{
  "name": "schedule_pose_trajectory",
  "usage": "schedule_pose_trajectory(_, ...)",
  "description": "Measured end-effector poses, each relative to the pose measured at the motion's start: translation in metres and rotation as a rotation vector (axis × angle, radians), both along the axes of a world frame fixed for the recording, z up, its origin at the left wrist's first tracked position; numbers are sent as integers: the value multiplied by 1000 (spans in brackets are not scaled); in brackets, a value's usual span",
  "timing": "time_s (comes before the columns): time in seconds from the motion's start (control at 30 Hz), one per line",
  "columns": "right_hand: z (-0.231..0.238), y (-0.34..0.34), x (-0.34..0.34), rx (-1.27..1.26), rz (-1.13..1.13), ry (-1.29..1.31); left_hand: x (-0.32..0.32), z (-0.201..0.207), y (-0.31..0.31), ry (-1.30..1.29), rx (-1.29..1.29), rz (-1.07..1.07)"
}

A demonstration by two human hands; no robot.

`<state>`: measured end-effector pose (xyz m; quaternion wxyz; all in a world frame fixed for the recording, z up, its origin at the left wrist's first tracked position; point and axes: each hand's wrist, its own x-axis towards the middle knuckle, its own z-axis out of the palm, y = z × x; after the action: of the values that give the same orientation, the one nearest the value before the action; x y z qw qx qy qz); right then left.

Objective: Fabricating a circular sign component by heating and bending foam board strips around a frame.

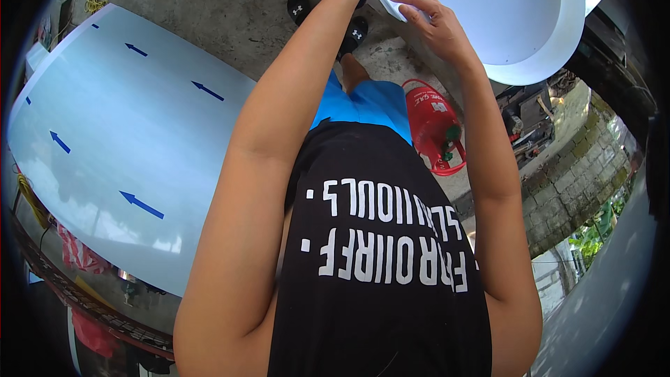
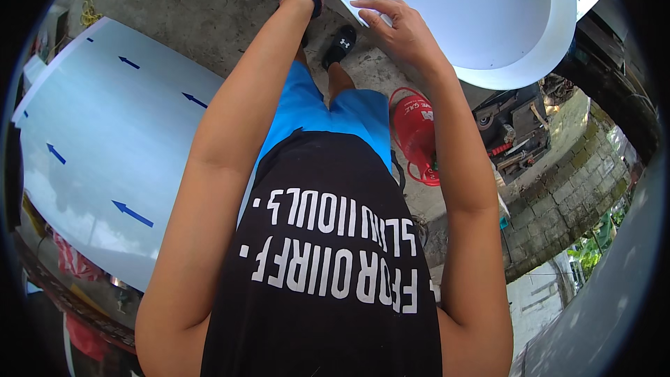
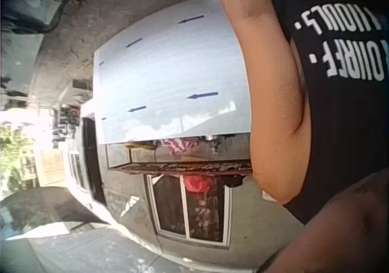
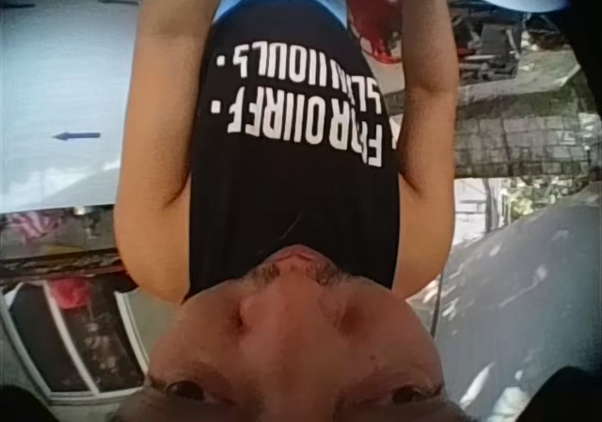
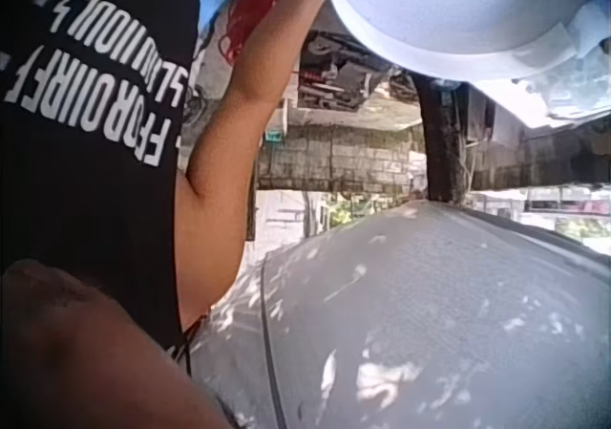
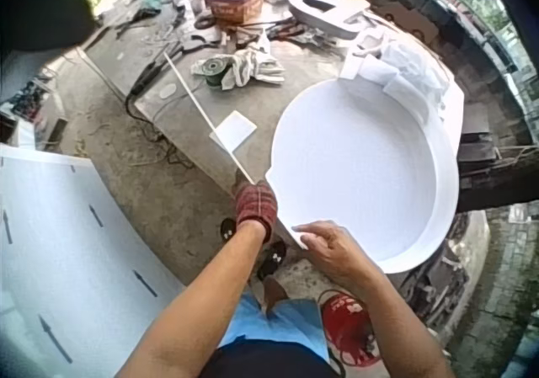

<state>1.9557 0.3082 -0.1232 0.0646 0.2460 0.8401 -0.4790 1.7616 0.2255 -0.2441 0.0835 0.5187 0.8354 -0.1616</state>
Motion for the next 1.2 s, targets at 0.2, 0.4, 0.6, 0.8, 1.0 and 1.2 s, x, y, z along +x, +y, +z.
schedule_pose_trajectory(0.2, 8, -2, -8, -33, 16, -33, 2, -7, 2, 47, 373, 446)
schedule_pose_trajectory(0.4, 6, 2, -5, -38, 17, -49, 2, 29, 4, -30, 88, 185)
schedule_pose_trajectory(0.6, 5, 1, -5, -30, 19, -33, 2, 12, 8, -20, 139, 261)
schedule_pose_trajectory(0.8, 3, 4, -3, -17, 36, -29, 1, 8, 9, -28, 57, 110)
schedule_pose_trajectory(1.0, 4, 4, -3, -37, 20, -49, 0, 3, 9, 34, 48, 92)
schedule_pose_trajectory(1.2, 4, 3, -3, -1, 49, -22, -2, 21, 6, -65, 92, 120)
